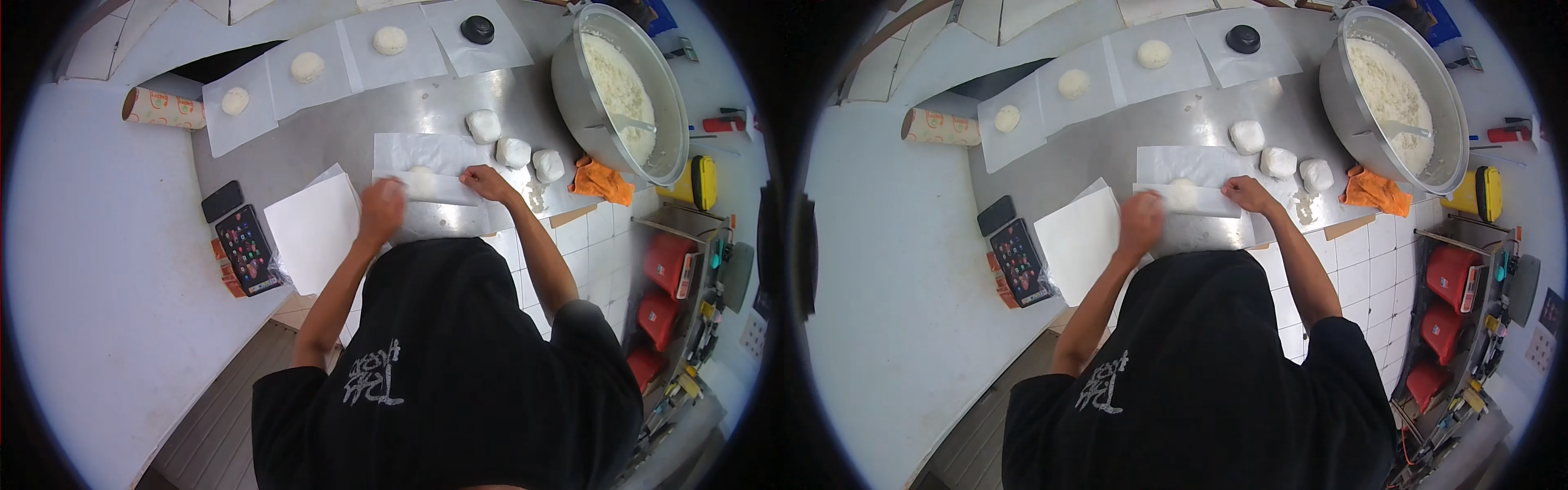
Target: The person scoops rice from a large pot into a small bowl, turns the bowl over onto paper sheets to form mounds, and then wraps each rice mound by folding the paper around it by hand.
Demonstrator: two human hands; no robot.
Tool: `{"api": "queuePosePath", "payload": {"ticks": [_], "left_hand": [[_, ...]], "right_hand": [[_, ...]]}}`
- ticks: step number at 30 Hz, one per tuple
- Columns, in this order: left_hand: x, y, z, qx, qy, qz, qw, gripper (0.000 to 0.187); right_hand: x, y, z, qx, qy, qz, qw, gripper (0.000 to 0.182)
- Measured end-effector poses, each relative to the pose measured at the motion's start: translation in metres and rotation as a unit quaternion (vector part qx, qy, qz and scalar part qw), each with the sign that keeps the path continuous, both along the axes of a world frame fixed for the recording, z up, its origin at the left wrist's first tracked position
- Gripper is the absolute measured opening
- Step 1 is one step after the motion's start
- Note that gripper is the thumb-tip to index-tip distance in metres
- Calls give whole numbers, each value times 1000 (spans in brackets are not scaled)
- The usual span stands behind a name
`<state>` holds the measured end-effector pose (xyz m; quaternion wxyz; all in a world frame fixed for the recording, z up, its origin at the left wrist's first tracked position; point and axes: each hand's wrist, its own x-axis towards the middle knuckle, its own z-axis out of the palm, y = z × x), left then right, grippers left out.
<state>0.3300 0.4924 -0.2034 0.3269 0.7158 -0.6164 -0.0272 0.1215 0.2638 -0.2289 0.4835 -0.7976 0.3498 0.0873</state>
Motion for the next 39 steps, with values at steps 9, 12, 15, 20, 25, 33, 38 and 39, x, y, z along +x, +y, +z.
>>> {"api": "queuePosePath", "payload": {"ticks": [9,12,15,20,25,33,38,39], "left_hand": [[-32,11,-19,102,-112,-156,976,47],[-34,12,-21,102,-116,-156,976,52],[-35,13,-24,107,-121,-155,975,56],[-32,14,-27,119,-119,-152,974,58],[-32,13,-31,124,-138,-154,971,59],[-33,15,-35,124,-130,-153,972,62],[-33,15,-34,123,-136,-147,972,64],[-33,15,-35,121,-135,-140,973,64]], "right_hand": [[88,-32,-2,-287,-26,134,948,51],[87,-51,17,-208,65,205,954,61],[76,-68,21,-139,81,218,963,70],[92,-69,9,-90,98,221,966,72],[114,-47,11,-105,133,192,967,71],[79,-39,16,-203,97,217,950,59],[81,-63,-10,-174,63,207,961,49],[92,-60,-9,-170,58,194,964,45]]}}
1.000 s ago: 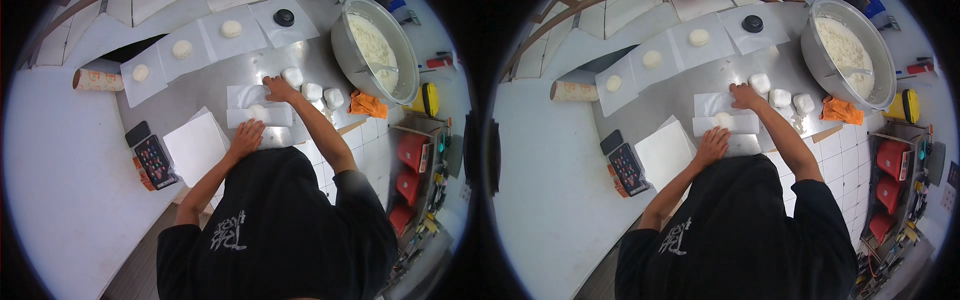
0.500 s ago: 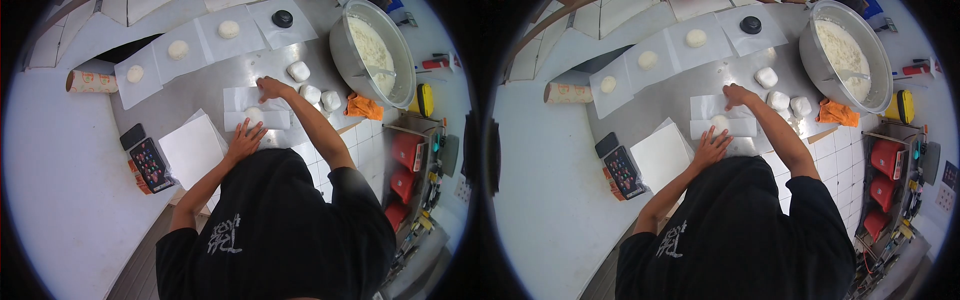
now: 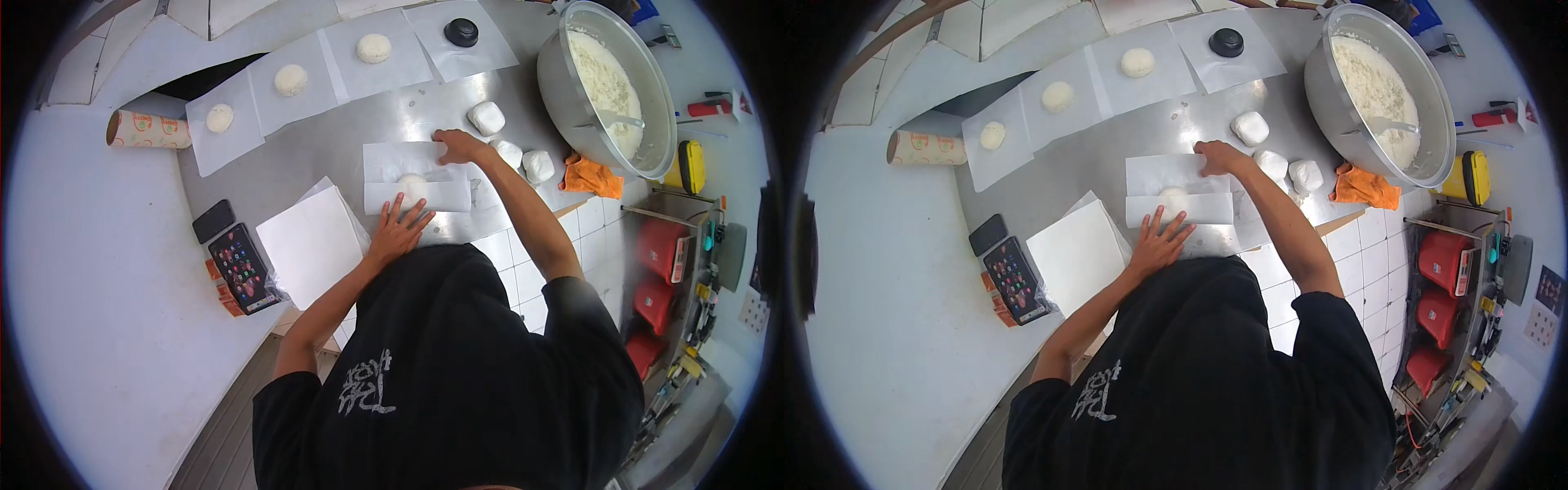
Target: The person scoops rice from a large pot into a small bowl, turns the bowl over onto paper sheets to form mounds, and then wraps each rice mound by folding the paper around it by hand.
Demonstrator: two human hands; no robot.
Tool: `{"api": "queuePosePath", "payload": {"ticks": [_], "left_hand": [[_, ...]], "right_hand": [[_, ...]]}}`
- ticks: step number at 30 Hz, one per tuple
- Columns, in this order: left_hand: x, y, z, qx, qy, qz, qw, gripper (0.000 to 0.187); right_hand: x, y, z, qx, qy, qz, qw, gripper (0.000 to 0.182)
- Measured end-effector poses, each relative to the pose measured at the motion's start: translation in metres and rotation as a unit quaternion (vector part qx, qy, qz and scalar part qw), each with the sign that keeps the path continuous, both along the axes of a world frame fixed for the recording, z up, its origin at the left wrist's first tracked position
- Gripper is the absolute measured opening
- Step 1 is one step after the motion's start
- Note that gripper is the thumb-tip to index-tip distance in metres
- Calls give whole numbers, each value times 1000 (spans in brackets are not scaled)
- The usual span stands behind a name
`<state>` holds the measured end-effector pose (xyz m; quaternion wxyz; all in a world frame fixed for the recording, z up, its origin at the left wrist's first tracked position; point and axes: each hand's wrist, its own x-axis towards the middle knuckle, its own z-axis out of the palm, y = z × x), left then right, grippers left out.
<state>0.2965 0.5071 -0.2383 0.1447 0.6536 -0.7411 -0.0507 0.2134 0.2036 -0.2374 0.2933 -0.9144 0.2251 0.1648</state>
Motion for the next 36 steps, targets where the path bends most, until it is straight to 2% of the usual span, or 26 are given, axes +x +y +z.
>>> {"api": "queuePosePath", "payload": {"ticks": [3,4,5,7,8,10,12,16,18,20,22,23,24,25,27,28,30,31,33,34,36], "left_hand": [[-4,-1,-3,-1,-3,-8,1000,63],[-4,-2,-3,2,-9,-3,1000,61],[-4,-2,-2,1,-9,-5,1000,61],[-4,-2,2,6,-14,6,1000,63],[-4,-3,2,5,-12,13,1000,63],[-4,-3,3,5,-15,11,1000,63],[-4,-2,-3,2,0,15,1000,61],[-7,0,-8,25,1,13,1000,51],[-5,2,-6,14,8,7,1000,49],[-1,6,-1,1,14,-2,1000,47],[12,6,12,-87,75,-12,993,54],[14,1,16,-87,76,-17,993,54],[17,-12,48,-63,133,-4,989,59],[18,-21,65,-39,190,12,981,64],[18,-25,44,-4,167,5,986,68],[19,-28,38,32,140,-1,990,72],[20,-29,31,34,123,0,992,73],[17,-25,30,45,111,0,993,74],[9,-21,26,46,112,9,993,72],[9,-23,26,40,109,21,993,70],[6,-22,26,41,82,16,996,68]], "right_hand": [[29,13,-15,-23,-73,-3,997,38],[37,22,-6,-31,-90,-15,995,28],[38,30,4,-32,-90,-17,995,28],[39,46,25,-52,-108,-21,993,15],[30,58,42,-69,-177,-33,981,11],[10,82,59,-97,-232,33,967,10],[-11,112,69,-165,-192,103,962,10],[-35,150,57,-229,-234,102,939,10],[-37,158,48,-200,-194,35,960,13],[-41,166,42,-204,-213,20,955,16],[-43,166,41,-215,-231,1,949,20],[-46,169,40,-217,-231,-1,948,27],[-51,173,39,-215,-229,-1,949,35],[-54,176,41,-215,-227,-3,950,35],[-55,172,48,-242,-242,-9,940,45],[-57,165,48,-246,-244,-7,938,45],[-70,149,48,-333,-201,-79,918,45],[-76,135,46,-333,-198,-101,916,36],[-96,120,53,-306,-132,-87,939,25],[-103,121,58,-311,-156,-69,935,19],[-117,134,57,-300,-141,-38,943,19]]}}
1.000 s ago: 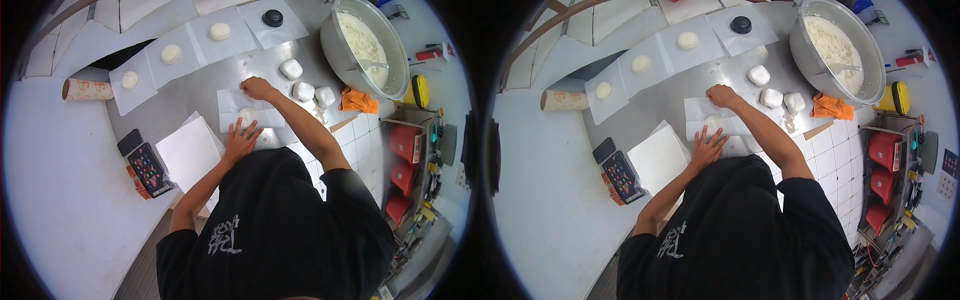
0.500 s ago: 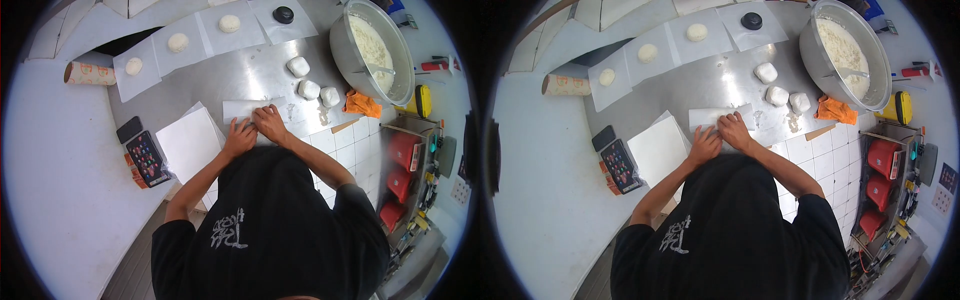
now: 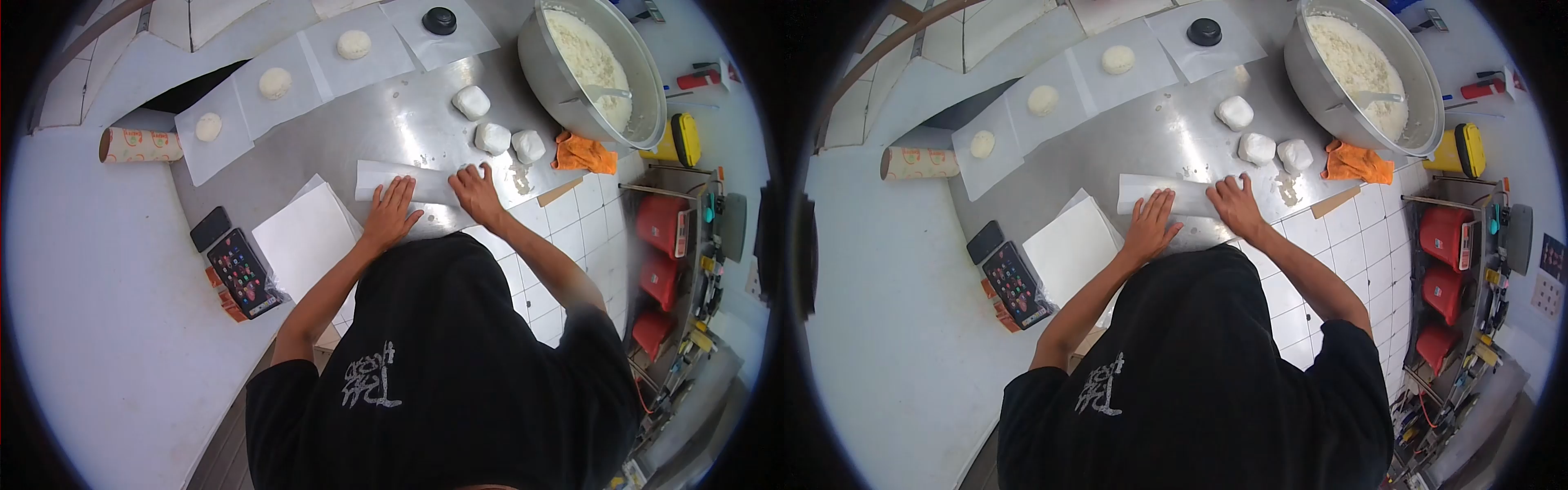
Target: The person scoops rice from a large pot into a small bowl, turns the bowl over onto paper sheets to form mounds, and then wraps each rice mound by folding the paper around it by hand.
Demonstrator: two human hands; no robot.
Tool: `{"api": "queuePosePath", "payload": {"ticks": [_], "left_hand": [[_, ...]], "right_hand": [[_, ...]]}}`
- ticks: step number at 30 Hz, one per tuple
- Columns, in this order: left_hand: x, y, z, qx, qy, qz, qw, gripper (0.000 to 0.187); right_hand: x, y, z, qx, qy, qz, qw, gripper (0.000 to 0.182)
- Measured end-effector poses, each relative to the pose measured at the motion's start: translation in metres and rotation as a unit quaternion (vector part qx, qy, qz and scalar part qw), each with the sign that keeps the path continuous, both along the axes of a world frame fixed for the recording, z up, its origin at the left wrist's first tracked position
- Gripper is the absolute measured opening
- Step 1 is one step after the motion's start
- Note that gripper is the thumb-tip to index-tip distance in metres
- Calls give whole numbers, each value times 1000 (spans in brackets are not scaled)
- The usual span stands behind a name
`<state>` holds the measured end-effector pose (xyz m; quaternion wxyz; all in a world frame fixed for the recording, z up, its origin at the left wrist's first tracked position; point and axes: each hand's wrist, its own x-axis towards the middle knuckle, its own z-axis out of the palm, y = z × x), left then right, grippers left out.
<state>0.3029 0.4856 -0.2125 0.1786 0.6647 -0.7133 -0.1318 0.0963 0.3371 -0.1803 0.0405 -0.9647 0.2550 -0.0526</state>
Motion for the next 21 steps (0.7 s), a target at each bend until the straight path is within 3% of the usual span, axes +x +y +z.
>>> {"api": "queuePosePath", "payload": {"ticks": [3,5,7,9,11,13,14,16,17,18,19,20,21], "left_hand": [[-5,0,-1,-8,-22,12,1000,65],[-4,1,0,-12,-21,26,999,63],[-5,0,3,-25,-13,44,999,59],[-5,-3,5,-34,48,71,996,52],[-1,-5,-6,-43,108,95,989,45],[7,-16,-34,-53,303,291,906,28],[16,-24,-40,-52,304,290,906,28],[34,-40,-21,173,215,231,933,20],[36,-45,-12,172,216,234,932,20],[37,-48,-5,110,46,178,977,21],[38,-50,2,43,-127,113,984,21],[40,-53,6,40,-128,114,984,21],[41,-55,9,-34,-147,85,985,22]], "right_hand": [[-7,10,4,-9,35,17,999,19],[6,8,29,120,-18,-79,989,20],[28,7,39,192,-82,-77,975,20],[51,10,37,376,-228,-161,883,18],[58,15,-11,374,-225,-175,883,27],[64,19,-36,299,-170,-238,908,39],[63,17,-45,295,-137,-225,919,47],[67,10,-55,312,-109,-233,914,44],[70,7,-59,327,-86,-240,910,42],[70,8,-64,327,-85,-237,911,42],[69,8,-69,316,-86,-220,919,38],[68,5,-73,304,-89,-204,926,35],[67,6,-67,303,-91,-205,926,35]]}}
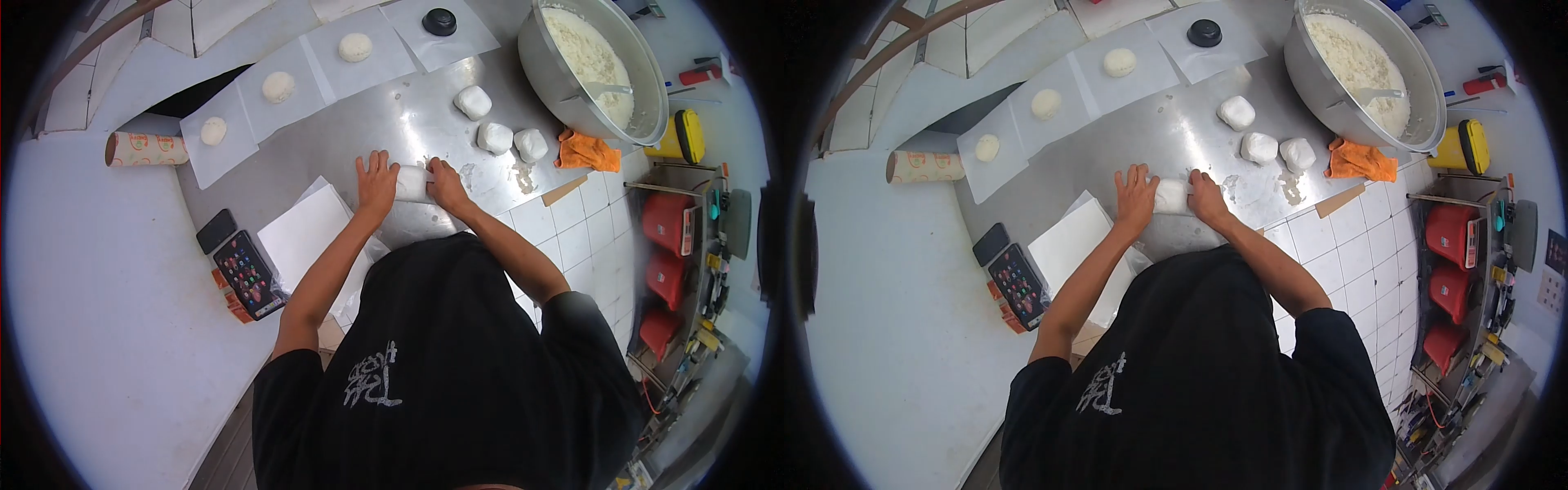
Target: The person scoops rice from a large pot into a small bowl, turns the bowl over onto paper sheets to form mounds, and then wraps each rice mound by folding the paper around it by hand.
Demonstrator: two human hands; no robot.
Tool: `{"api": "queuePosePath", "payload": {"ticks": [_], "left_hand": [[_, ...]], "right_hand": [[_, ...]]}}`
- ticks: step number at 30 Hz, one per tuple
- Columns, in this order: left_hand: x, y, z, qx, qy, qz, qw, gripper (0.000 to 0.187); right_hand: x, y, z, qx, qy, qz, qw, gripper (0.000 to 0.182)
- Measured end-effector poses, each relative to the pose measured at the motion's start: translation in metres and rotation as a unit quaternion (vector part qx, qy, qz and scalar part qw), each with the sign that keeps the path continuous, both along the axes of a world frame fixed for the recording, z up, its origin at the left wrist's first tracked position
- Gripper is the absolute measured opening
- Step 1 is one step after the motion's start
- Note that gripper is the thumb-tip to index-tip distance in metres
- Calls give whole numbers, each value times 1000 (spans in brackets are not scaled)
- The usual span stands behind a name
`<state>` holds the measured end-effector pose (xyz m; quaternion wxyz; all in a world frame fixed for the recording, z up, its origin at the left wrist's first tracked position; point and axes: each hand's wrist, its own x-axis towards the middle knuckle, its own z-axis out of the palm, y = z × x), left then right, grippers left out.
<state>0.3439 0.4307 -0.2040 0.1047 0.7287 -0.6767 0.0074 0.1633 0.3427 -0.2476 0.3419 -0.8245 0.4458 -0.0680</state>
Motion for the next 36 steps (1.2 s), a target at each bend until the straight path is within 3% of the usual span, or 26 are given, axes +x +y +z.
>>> {"api": "queuePosePath", "payload": {"ticks": [2,4,5,7,8,10,11,13,14,16,17,19,20,22,23,24,25,26,28,29,30,31,32,34,35,36], "left_hand": [[1,5,-7,-64,-25,-39,997,23],[1,19,-31,105,194,66,973,26],[-1,30,-40,108,194,67,973,26],[-10,56,-41,-73,319,27,945,35],[-13,67,-37,-70,321,27,944,35],[-14,79,-19,-105,269,-17,957,30],[-10,82,-29,-103,269,-15,957,30],[3,79,-53,-29,319,32,947,29],[8,73,-58,-29,319,35,947,29],[21,42,-40,195,446,150,860,20],[27,25,-35,193,445,149,862,20],[30,2,-28,368,360,191,836,20],[23,-4,-25,367,359,187,838,20],[5,-17,-20,341,156,233,897,25],[0,-16,-18,340,153,228,900,25],[-5,-9,-17,260,147,170,939,27],[-8,-4,-17,178,141,112,967,30],[-9,0,-19,179,142,111,967,30],[-5,5,-21,203,246,81,944,32],[0,6,-24,203,247,84,944,32],[7,9,-31,233,391,55,888,31],[13,10,-33,256,525,24,811,31],[18,11,-35,256,526,22,811,31],[20,19,-33,284,737,30,612,35],[17,22,-31,285,739,31,610,35],[12,27,-26,270,833,80,476,31]], "right_hand": [[-9,14,19,15,-102,-42,994,28],[-23,27,24,39,-122,-29,991,32],[-33,34,34,-12,-136,53,989,36],[-53,41,43,-54,-96,184,977,49],[-55,40,36,-51,-95,182,977,49],[-55,30,14,-185,-74,224,954,43],[-53,26,8,-183,-74,225,954,43],[-37,17,7,-145,-61,121,980,39],[-31,12,8,-144,-62,123,980,39],[-16,-4,19,-5,29,52,998,32],[-6,-20,22,-7,28,52,998,32],[13,-41,26,154,171,93,969,35],[24,-39,27,152,170,89,969,35],[47,-35,26,-23,284,127,950,31],[45,-27,24,-158,207,130,957,23],[41,-20,27,-158,207,125,957,23],[35,-14,30,-93,200,158,963,18],[30,-10,32,-27,191,191,962,15],[6,-6,19,-17,199,210,957,22],[-9,-6,27,120,98,179,972,27],[-20,-3,36,255,-5,144,956,33],[-30,1,40,255,-3,146,956,33],[-38,5,45,327,-70,89,938,37],[-46,15,57,396,-133,30,908,41],[-48,19,64,432,-183,-12,883,42],[-48,24,74,465,-231,-54,853,42]]}}
